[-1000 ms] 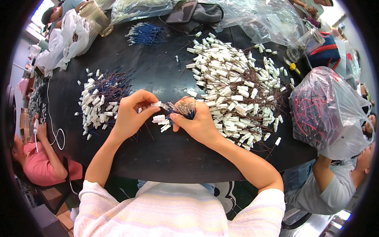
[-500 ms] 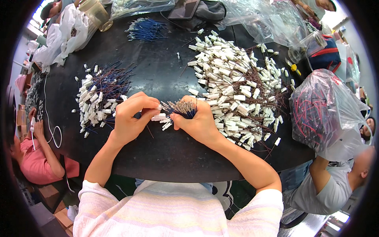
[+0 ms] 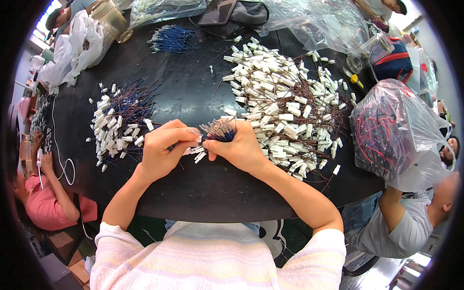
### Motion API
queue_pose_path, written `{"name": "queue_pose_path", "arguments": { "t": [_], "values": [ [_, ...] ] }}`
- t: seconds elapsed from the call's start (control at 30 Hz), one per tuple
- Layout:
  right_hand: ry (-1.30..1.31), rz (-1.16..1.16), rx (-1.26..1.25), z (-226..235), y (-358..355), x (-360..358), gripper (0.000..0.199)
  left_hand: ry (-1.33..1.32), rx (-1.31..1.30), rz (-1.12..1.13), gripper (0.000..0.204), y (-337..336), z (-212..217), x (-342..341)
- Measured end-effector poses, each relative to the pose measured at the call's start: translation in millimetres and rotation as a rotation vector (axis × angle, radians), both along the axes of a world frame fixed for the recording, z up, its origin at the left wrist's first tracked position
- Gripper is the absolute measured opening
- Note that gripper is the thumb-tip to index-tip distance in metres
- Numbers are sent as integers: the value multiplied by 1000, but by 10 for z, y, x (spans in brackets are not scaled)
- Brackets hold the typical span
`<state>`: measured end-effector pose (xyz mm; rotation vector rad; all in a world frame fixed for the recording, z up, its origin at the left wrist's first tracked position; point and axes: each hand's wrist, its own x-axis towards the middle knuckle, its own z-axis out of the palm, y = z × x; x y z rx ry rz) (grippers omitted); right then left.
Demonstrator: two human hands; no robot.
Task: The person assembles wire harnesses by inserting wire terminals into plastic connector housings by hand and placing the completed connectors into a pile on the table.
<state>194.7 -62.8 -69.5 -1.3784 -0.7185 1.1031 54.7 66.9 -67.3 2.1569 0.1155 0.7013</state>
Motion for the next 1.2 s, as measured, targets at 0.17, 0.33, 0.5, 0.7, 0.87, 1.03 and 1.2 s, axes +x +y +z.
{"name": "queue_pose_path", "arguments": {
  "t": [0.17, 0.33, 0.5, 0.7, 0.87, 1.03, 1.2],
  "values": [
    [-82, 36, 66, -30, 7, -5, 10, 33, 36, -2, 12, -34, -9, -2],
    [-157, 113, 77, -69, -28, -55, 9, 210, -327, -90, 17, 416, 52, 262],
    [-133, 120, 148, -109, -43, -79, 9, 14, 234, -133, 18, 157, -137, 969],
    [-30, 73, 165, -88, -11, -51, 7, 105, 153, -39, 13, 178, -161, 990],
    [63, -29, 81, -92, -43, 9, 9, 282, -159, 49, 13, 263, 78, 414],
    [32, -12, 13, -24, -25, -12, 6, 193, -344, 157, 13, 157, 7, -45],
    [-17, 9, -7, -1, -12, -34, 5, 133, -380, 179, 12, 76, 41, -79]
  ]
}}
